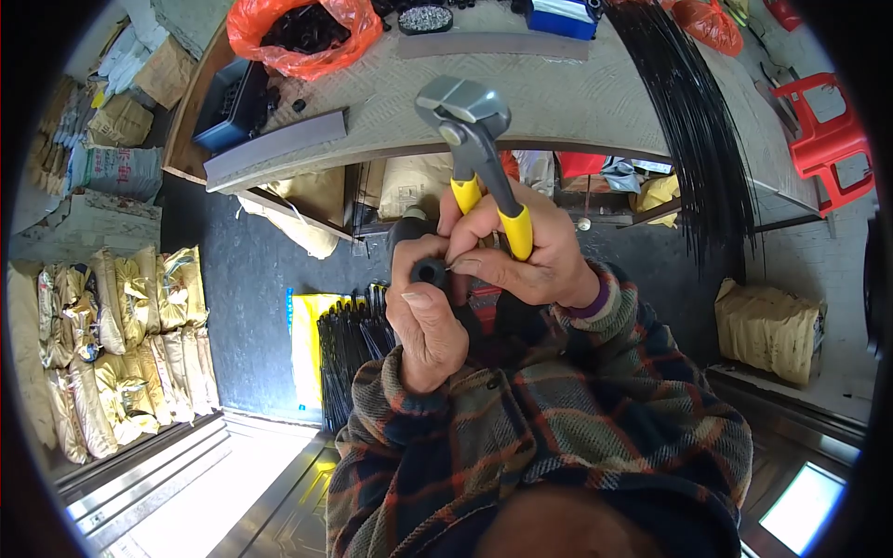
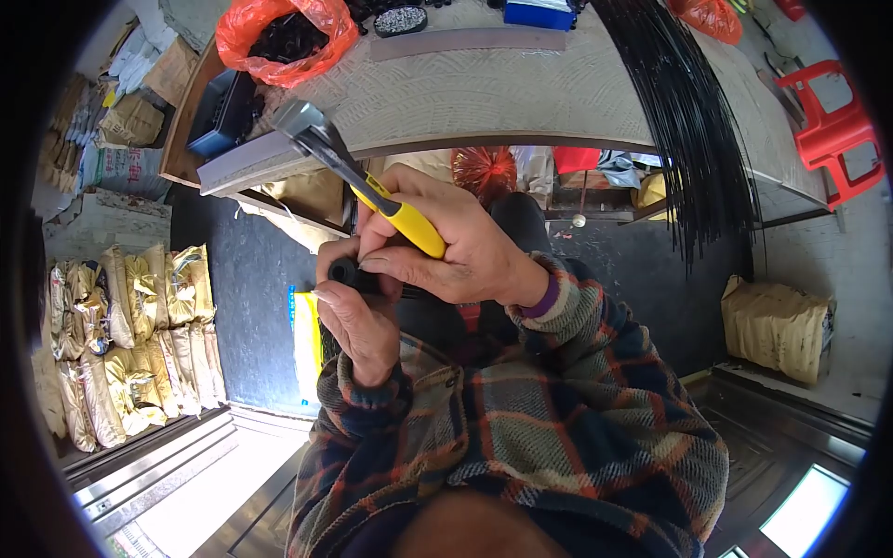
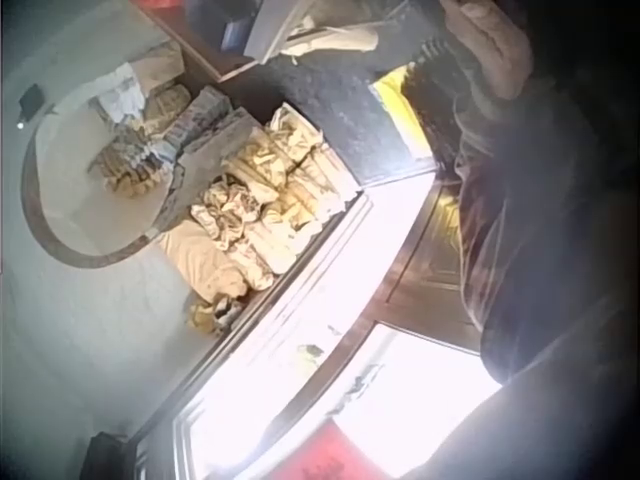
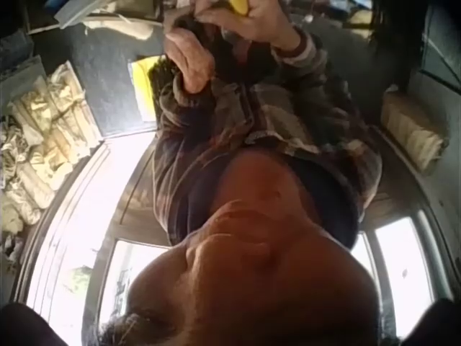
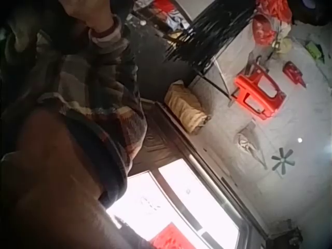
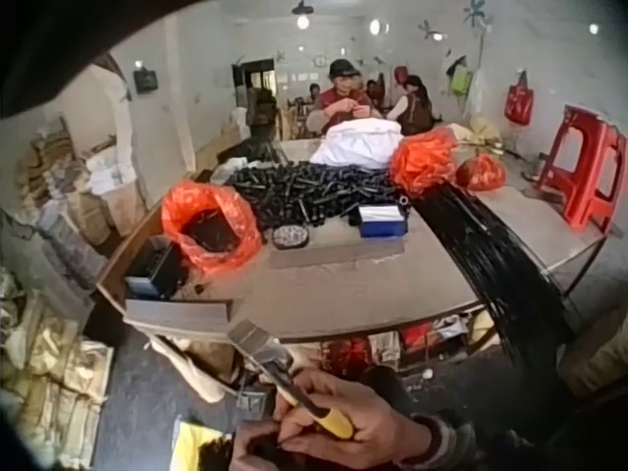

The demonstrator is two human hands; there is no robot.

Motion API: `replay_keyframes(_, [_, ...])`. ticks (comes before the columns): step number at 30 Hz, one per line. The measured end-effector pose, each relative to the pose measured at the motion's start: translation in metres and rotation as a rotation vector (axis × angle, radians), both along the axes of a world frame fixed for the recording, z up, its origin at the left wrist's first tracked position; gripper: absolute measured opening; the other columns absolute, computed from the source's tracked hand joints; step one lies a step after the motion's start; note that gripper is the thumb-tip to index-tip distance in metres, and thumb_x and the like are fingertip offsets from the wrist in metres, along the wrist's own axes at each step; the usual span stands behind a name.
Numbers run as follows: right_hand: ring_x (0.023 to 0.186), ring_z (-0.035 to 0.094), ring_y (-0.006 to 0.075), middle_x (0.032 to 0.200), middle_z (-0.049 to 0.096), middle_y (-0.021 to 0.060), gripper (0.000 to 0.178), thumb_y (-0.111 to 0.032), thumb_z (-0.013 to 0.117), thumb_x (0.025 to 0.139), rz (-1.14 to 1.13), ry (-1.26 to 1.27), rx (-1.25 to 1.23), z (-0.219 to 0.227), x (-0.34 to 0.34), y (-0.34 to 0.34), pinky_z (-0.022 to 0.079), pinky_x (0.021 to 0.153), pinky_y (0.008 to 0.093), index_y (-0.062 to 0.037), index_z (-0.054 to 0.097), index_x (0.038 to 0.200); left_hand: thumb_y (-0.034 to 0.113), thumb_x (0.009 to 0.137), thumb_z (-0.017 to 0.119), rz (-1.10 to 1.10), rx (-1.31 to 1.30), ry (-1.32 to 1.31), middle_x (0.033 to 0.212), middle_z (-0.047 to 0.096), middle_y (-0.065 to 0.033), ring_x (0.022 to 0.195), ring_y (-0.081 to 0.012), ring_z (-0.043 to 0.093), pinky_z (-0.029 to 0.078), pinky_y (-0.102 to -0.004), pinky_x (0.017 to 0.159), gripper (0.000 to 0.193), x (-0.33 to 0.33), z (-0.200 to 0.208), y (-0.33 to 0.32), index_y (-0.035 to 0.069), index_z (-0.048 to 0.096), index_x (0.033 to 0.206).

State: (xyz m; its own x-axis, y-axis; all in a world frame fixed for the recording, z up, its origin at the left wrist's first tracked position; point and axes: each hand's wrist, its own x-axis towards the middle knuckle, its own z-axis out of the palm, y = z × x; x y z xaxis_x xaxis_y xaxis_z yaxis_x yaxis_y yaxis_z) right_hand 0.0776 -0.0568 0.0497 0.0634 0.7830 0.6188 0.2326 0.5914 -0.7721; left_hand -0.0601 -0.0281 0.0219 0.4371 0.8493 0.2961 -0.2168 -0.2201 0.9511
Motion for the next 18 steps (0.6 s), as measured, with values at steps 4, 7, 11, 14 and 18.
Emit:
replay_keyframes(4, [0.078,0.053,0.0197,0.087,0.052,0.0072,0.015,-0.010,0.068,0.075,0.049,0.103,-0.065,0.000,-0.002,-0.002,0.042,0.070,0.0289,-0.0031,0.057,0.082,0.060,0.089,0.024,0.018,0.024,0.017,0.068,0.044,-0.0024,0.058,-0.0081,0.040,0.032,-0.0211,0.053,0.063,-0.001,-0.001,0.001,0.001,0.045,0.097])
replay_keyframes(7, [0.078,0.053,0.0201,0.086,0.052,0.0076,0.015,-0.009,0.068,0.075,0.020,0.009,-0.033,0.005,-0.002,-0.003,0.043,0.069,0.0287,-0.0029,0.057,0.082,0.061,0.089,0.024,0.008,0.005,0.027,0.068,0.044,-0.0022,0.058,-0.0083,0.040,0.032,-0.0212,0.053,0.064,-0.003,0.003,-0.001,0.001,0.046,0.097])
replay_keyframes(11, [0.079,0.053,0.0187,0.092,0.054,0.0117,0.011,-0.007,0.069,0.075,-0.032,-0.061,0.001,0.008,-0.006,-0.004,0.042,0.071,0.0294,-0.0009,0.061,0.080,0.062,0.088,0.024,0.008,-0.010,0.034,0.070,0.045,-0.0024,0.058,-0.0081,0.040,0.032,-0.0212,0.053,0.065,-0.004,0.006,-0.002,0.001,0.046,0.096])
replay_keyframes(14, [0.078,0.053,0.0191,0.088,0.053,0.0105,0.012,-0.005,0.069,0.073,-0.094,-0.041,0.032,0.004,-0.014,-0.006,0.042,0.069,0.0284,-0.0011,0.061,0.081,0.062,0.088,0.022,0.016,-0.010,0.041,0.074,0.046,-0.0027,0.059,-0.0075,0.040,0.033,-0.0211,0.054,0.066,-0.005,0.011,-0.004,0.001,0.046,0.096])
replay_keyframes(18, [0.076,0.052,0.0196,0.086,0.052,0.0096,0.012,-0.004,0.071,0.071,-0.173,0.238,0.080,-0.019,-0.035,0.001,0.042,0.068,0.0272,-0.0012,0.062,0.079,0.055,0.091,0.025,0.006,0.071,0.029,0.078,0.046,-0.0042,0.061,-0.0083,0.040,0.032,-0.0228,0.054,0.060,-0.010,0.003,0.001,-0.001,0.047,0.098])
